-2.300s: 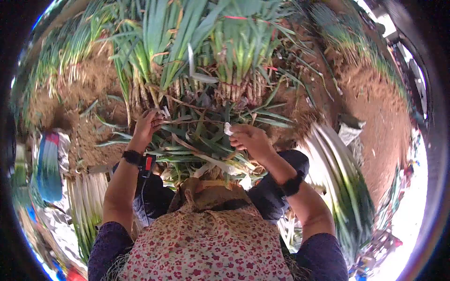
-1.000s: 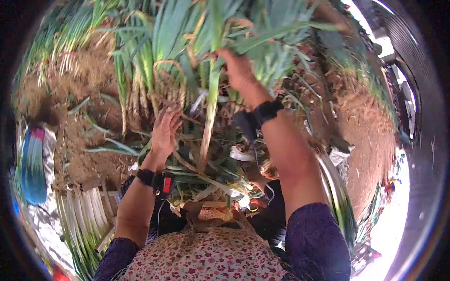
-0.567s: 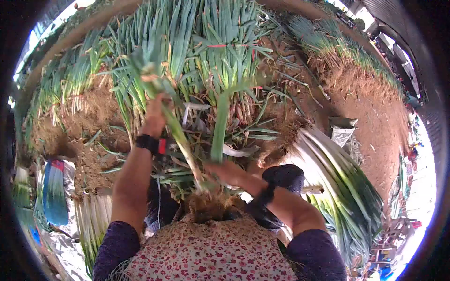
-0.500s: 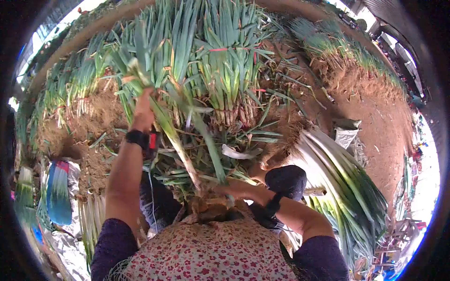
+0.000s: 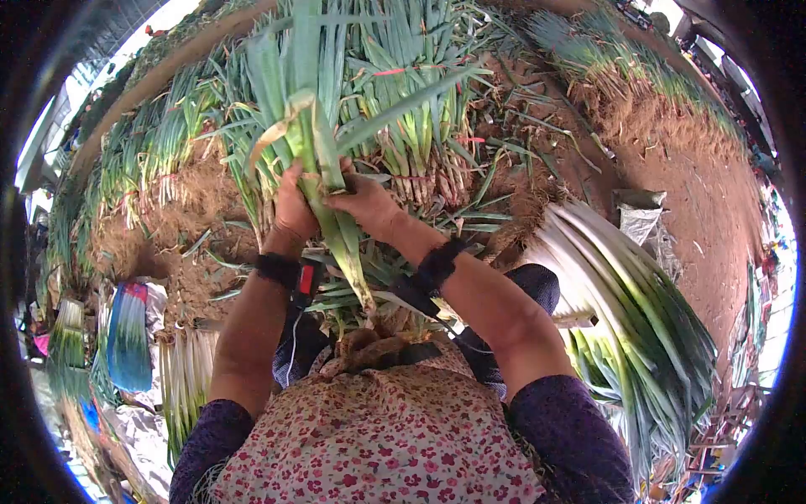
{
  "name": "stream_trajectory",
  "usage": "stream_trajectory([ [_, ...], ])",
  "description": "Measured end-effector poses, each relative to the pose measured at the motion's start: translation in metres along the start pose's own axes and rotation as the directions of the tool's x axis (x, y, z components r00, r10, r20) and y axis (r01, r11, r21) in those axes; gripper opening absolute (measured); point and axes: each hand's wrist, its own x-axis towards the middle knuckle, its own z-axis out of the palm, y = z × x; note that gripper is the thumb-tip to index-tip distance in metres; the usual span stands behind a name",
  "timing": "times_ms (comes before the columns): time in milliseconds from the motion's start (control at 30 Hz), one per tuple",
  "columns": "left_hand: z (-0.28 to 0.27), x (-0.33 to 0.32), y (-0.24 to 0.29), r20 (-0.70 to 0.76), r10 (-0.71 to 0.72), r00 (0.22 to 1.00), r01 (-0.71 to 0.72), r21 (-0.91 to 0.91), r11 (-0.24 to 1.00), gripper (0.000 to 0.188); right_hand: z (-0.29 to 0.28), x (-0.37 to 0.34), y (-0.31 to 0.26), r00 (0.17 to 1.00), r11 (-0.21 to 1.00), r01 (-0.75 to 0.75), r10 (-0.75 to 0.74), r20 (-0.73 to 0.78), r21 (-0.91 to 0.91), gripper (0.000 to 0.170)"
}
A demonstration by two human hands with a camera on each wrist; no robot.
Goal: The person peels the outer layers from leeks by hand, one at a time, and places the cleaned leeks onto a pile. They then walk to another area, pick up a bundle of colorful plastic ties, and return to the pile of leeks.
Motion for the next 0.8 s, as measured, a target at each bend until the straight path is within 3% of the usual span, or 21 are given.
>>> stream_trajectory([
  [33,-0.004,-0.004,-0.005,-0.039,-0.005,0.999,0.006,0.03,1.0,0.054,-0.002,0.005,0.015,0.998,0.997,0.056,-0.058,-0.026,-0.043,0.047],
  [67,-0.009,-0.009,-0.007,-0.007,-0.045,0.999,0.045,-0.009,0.999,0.046,0.005,-0.005,0.006,0.999,0.983,-0.018,0.025,-0.04,0.181,0.04],
  [167,-0.016,-0.008,-0.017,-0.101,-0.074,0.992,0.091,0.181,0.979,0.037,0.0,-0.002,0.028,0.999,0.982,-0.037,0.031,0.04,0.184,0.04],
  [200,0.005,-0.019,-0.016,-0.103,-0.106,0.989,0.125,0.197,0.972,0.034,0.002,-0.004,0.029,0.999,0.988,-0.046,0.047,-0.001,0.15,0.04],
  [267,0.009,-0.017,-0.022,-0.15,-0.084,0.985,0.112,0.192,0.975,0.034,0.006,-0.008,0.031,0.994,0.995,-0.062,0.069,-0.082,0.077,0.038],
  [367,-0.009,-0.009,-0.027,-0.242,-0.057,0.969,0.086,0.111,0.99,0.029,0.012,-0.02,0.037,0.971,0.994,-0.022,0.045,-0.234,0.103,0.034],
  [400,-0.02,-0.008,-0.021,-0.273,-0.034,0.961,0.065,0.104,0.992,0.028,0.017,-0.03,0.039,0.978,0.985,0.05,-0.015,-0.208,0.163,0.028],
  [467,-0.032,-0.008,-0.006,-0.396,-0.01,0.918,0.073,0.145,0.987,0.023,0.028,-0.047,0.03,0.971,0.97,-0.077,0.126,-0.202,0.232,0.026],
  [500,-0.028,-0.012,0.009,-0.435,0.08,0.897,0.015,0.212,0.977,0.023,0.033,-0.054,0.025,0.963,0.954,-0.139,0.193,-0.187,0.266,0.025],
  [567,-0.027,-0.023,0.038,-0.502,0.263,0.824,-0.083,0.353,0.932,0.024,0.012,-0.065,0.065,0.988,0.991,-0.132,0.133,0.075,-0.021,0.028],
  [600,-0.047,-0.016,0.058,-0.471,0.316,0.824,-0.176,0.316,0.932,0.023,-0.001,-0.07,0.073,0.94,0.947,-0.203,0.259,0.221,-0.249,0.033],
  [667,-0.08,-0.009,0.112,-0.437,0.411,0.8,-0.34,0.234,0.911,0.019,0.004,-0.114,0.078,0.869,0.779,-0.359,0.479,0.119,-0.514,0.045],
  [700,-0.085,-0.013,0.139,-0.435,0.449,0.781,-0.405,0.195,0.893,0.016,0.008,-0.13,0.081,0.897,0.617,-0.27,0.439,0.04,-0.739,0.054],
  [733,-0.085,-0.02,0.163,-0.449,0.478,0.755,-0.416,0.235,0.878,0.015,-0.005,-0.142,0.122,0.899,0.715,-0.221,0.413,0.146,-0.663,0.057],
  [800,-0.092,-0.03,0.195,-0.452,0.52,0.725,-0.439,0.279,0.854,0.014,-0.004,-0.142,0.109,0.796,0.57,-0.323,0.595,0.109,-0.755,0.057],
])
